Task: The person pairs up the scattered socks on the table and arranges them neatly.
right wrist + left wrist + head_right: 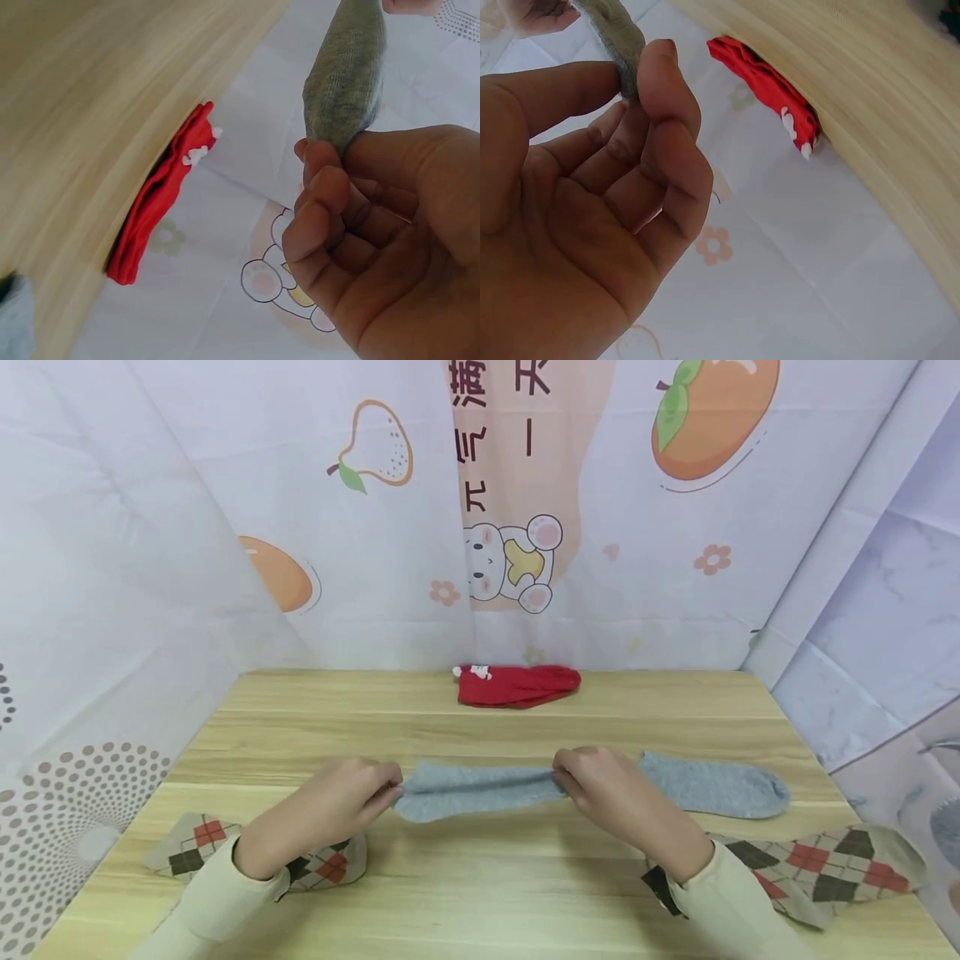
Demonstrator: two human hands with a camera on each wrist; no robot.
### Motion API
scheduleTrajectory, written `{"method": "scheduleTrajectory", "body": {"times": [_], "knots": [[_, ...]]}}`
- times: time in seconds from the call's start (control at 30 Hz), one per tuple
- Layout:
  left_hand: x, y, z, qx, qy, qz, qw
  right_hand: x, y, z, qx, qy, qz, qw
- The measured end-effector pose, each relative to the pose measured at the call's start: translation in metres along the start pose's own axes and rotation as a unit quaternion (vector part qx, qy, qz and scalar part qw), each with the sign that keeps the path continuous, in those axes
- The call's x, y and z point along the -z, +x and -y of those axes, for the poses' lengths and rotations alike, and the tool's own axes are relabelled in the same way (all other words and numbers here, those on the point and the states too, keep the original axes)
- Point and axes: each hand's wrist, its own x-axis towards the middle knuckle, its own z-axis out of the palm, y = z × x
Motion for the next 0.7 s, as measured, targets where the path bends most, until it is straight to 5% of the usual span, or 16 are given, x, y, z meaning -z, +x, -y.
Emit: {"method": "scheduleTrajectory", "body": {"times": [0.7], "knots": [[-0.045, 0.002, -0.025, -0.046, 0.044, 0.066, 0.9958, -0.011, -0.028, -0.004, 0.029, -0.038, 0.079, 0.996]]}}
